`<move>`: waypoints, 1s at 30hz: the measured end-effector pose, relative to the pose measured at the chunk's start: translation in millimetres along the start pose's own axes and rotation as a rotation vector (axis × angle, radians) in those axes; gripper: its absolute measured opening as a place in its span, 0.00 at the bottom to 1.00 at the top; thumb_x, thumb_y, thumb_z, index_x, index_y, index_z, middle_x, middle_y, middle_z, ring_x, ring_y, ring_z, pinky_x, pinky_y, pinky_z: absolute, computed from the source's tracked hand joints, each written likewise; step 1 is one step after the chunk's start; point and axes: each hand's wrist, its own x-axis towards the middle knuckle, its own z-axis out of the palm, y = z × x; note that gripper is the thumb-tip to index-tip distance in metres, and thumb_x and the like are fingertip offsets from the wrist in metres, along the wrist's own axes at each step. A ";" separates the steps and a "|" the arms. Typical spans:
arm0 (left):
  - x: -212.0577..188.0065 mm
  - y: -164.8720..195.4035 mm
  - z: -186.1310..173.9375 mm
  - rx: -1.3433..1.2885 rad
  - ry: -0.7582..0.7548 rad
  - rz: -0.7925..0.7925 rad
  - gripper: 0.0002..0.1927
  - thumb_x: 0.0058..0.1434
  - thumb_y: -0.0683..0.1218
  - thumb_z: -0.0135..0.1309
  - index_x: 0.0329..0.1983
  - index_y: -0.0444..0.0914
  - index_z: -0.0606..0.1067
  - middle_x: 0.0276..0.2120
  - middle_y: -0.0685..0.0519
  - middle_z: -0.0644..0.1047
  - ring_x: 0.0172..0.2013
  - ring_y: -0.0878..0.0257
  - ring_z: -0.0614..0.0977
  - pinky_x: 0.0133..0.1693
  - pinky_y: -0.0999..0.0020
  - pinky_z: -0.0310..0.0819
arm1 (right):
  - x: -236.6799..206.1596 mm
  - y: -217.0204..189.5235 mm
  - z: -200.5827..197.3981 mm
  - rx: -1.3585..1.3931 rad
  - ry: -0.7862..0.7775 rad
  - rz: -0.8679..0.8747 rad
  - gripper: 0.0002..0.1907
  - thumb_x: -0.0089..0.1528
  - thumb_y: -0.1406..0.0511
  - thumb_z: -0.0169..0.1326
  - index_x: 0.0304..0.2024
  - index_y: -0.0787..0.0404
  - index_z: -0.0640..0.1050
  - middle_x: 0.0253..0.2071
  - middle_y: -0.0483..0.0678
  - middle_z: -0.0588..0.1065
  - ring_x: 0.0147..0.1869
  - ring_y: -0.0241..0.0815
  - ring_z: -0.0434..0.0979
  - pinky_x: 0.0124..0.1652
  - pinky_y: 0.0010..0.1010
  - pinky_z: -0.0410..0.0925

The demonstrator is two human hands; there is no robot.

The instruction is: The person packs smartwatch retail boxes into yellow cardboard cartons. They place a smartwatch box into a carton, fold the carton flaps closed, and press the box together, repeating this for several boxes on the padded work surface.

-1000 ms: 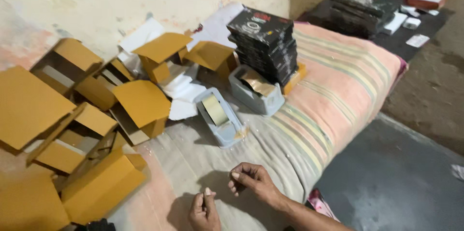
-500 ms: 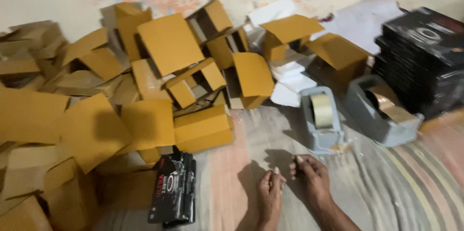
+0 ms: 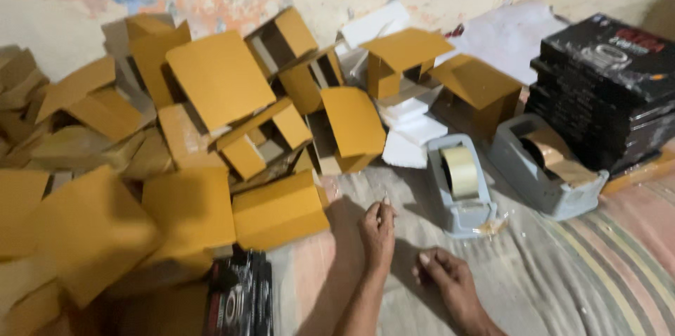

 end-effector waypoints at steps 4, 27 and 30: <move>17.6 -19.6 -5.0 -0.002 0.052 -0.091 0.21 0.71 0.51 0.49 0.24 0.34 0.72 0.17 0.58 0.64 0.21 0.69 0.63 0.24 0.69 0.56 | 19.0 13.8 -3.0 -0.076 -0.023 -0.003 0.12 0.64 0.64 0.54 0.38 0.69 0.81 0.28 0.49 0.79 0.32 0.37 0.75 0.34 0.29 0.68; 66.1 -53.5 -60.0 -0.254 -0.229 -0.462 0.09 0.64 0.45 0.52 0.35 0.35 0.78 0.23 0.56 0.76 0.20 0.69 0.70 0.24 0.72 0.62 | 358.2 -215.7 105.4 -1.869 0.164 -1.205 0.14 0.68 0.70 0.45 0.51 0.78 0.73 0.69 0.66 0.63 0.74 0.68 0.60 0.65 0.62 0.59; 67.2 -51.3 -58.9 -0.185 -0.184 -0.541 0.10 0.66 0.46 0.55 0.32 0.34 0.77 0.23 0.56 0.75 0.23 0.69 0.72 0.27 0.70 0.66 | 301.1 -253.6 109.0 -1.777 0.188 -1.264 0.14 0.68 0.71 0.46 0.53 0.76 0.74 0.61 0.67 0.69 0.66 0.64 0.69 0.63 0.59 0.62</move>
